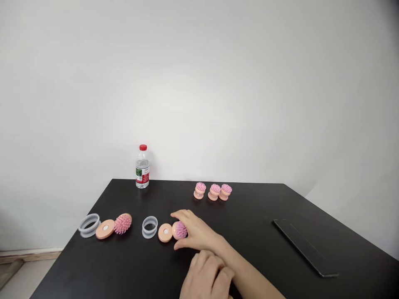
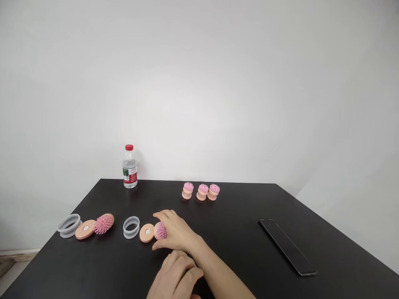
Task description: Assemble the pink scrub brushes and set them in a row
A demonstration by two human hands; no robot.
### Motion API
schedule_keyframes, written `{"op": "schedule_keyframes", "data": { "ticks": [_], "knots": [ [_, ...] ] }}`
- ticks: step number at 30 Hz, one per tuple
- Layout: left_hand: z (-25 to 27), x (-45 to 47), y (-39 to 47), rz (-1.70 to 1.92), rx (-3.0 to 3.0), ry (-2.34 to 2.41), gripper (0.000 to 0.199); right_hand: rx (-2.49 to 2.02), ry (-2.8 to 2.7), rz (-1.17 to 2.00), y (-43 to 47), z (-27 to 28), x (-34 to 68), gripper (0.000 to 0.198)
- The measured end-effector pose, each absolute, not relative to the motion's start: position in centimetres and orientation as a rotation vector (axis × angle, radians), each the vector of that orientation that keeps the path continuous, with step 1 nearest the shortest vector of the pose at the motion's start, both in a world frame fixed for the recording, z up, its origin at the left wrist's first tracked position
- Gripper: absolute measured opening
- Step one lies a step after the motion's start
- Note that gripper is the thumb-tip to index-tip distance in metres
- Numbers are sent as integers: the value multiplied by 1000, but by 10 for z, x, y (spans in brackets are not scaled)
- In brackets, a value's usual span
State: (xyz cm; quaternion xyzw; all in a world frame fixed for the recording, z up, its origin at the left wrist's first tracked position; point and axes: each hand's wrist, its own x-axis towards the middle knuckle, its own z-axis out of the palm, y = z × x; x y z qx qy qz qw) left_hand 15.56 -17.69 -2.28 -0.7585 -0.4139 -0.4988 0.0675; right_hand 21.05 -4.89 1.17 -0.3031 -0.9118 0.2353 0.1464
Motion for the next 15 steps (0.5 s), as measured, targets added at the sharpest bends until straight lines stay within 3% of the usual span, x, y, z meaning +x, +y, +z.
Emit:
{"op": "schedule_keyframes", "data": {
  "ticks": [2,6,11,15],
  "knots": [
    [-20,150,-174,-1547,-2238,-1173,31,-945,-2616,710,-56,3,206,76],
    [0,116,-167,-1467,-2227,-1335,36,-1061,-2513,699,-57,2,212,50],
    [5,70,-149,-795,-2095,-1844,50,-1195,-2298,697,-68,17,236,40],
    [-10,56,-134,-589,-2112,-1969,56,-1213,-2178,759,-82,21,252,31]
  ]
}}
